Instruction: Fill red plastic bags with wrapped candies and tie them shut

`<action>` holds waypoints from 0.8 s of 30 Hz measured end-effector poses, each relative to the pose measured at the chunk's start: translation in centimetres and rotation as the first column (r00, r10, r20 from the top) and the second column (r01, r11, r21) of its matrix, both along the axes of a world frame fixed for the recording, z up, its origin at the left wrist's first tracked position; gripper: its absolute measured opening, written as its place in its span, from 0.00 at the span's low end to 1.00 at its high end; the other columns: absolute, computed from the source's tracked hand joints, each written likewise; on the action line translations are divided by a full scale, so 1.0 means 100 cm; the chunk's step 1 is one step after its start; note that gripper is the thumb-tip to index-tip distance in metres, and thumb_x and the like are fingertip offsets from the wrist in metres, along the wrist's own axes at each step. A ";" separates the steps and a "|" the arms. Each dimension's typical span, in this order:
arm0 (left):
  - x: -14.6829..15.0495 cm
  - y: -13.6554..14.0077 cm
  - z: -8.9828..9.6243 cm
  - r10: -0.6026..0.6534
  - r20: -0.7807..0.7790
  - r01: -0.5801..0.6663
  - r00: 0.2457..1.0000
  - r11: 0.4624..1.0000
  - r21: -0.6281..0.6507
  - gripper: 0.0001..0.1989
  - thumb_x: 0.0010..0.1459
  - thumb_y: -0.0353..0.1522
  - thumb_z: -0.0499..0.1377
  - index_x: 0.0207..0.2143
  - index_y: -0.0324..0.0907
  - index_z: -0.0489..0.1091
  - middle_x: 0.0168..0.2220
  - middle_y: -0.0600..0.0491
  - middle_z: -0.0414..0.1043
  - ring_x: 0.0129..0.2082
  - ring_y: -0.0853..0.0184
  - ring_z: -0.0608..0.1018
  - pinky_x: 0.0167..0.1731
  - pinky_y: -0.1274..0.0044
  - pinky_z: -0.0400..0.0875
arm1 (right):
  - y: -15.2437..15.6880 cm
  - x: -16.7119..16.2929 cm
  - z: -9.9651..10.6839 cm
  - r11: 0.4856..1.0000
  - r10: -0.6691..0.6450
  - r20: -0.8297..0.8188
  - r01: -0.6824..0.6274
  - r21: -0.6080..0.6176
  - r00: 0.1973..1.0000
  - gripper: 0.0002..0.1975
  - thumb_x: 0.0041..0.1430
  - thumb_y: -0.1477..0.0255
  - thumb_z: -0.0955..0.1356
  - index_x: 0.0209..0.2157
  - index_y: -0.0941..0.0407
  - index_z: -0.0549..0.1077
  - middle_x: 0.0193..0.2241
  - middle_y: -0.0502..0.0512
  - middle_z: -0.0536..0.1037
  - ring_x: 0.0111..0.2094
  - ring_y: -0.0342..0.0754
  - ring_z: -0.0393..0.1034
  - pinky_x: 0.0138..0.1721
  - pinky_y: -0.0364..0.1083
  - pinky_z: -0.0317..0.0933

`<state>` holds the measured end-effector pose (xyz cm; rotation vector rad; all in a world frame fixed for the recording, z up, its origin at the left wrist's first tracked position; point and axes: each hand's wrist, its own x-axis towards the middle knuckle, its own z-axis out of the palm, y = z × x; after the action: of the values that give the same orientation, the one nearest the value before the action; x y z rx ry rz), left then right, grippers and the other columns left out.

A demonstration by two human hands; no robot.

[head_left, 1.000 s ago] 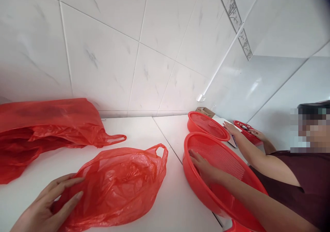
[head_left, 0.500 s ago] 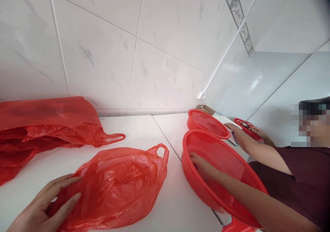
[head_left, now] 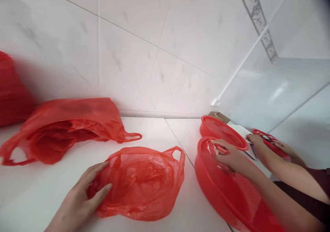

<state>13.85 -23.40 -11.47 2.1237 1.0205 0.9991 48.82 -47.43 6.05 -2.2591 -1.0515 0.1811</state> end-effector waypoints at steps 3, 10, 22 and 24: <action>-0.003 -0.008 0.010 -0.137 -0.018 0.136 0.990 0.989 -0.065 0.24 0.56 0.43 0.54 0.55 0.51 0.62 0.56 0.53 0.65 0.54 0.60 0.71 0.52 0.72 0.69 | 0.023 -0.039 0.019 0.958 0.285 -0.037 -0.283 0.048 0.958 0.21 0.43 0.76 0.65 0.42 0.50 0.72 0.50 0.53 0.69 0.37 0.48 0.71 0.34 0.43 0.67; -0.005 -0.017 0.022 -0.184 0.036 0.187 0.982 0.975 -0.116 0.23 0.57 0.38 0.54 0.56 0.50 0.60 0.58 0.51 0.61 0.56 0.60 0.68 0.54 0.69 0.67 | 0.118 -0.147 -0.016 0.515 0.854 0.073 -0.817 -0.260 0.515 0.18 0.47 0.75 0.68 0.42 0.48 0.75 0.43 0.51 0.67 0.37 0.43 0.67 0.37 0.42 0.63; -0.007 -0.007 0.019 -0.158 0.074 0.164 0.985 0.982 -0.095 0.24 0.56 0.35 0.54 0.56 0.49 0.62 0.56 0.51 0.64 0.55 0.59 0.69 0.55 0.68 0.65 | 0.075 -0.078 0.012 0.909 0.413 0.202 -0.386 -0.158 0.888 0.15 0.56 0.66 0.65 0.46 0.47 0.71 0.44 0.50 0.74 0.42 0.48 0.69 0.41 0.46 0.64; -0.007 -0.003 0.012 -0.135 0.066 0.140 0.989 0.987 -0.073 0.24 0.55 0.38 0.55 0.55 0.49 0.62 0.55 0.51 0.66 0.54 0.58 0.71 0.54 0.68 0.66 | 0.046 -0.047 0.013 0.968 0.220 0.227 -0.184 -0.170 0.949 0.10 0.55 0.63 0.65 0.36 0.51 0.74 0.35 0.51 0.77 0.34 0.48 0.70 0.35 0.46 0.64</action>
<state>13.14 -23.73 -10.25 2.0570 0.8564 0.9365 44.13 -42.84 7.36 -2.3450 -1.4456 0.0678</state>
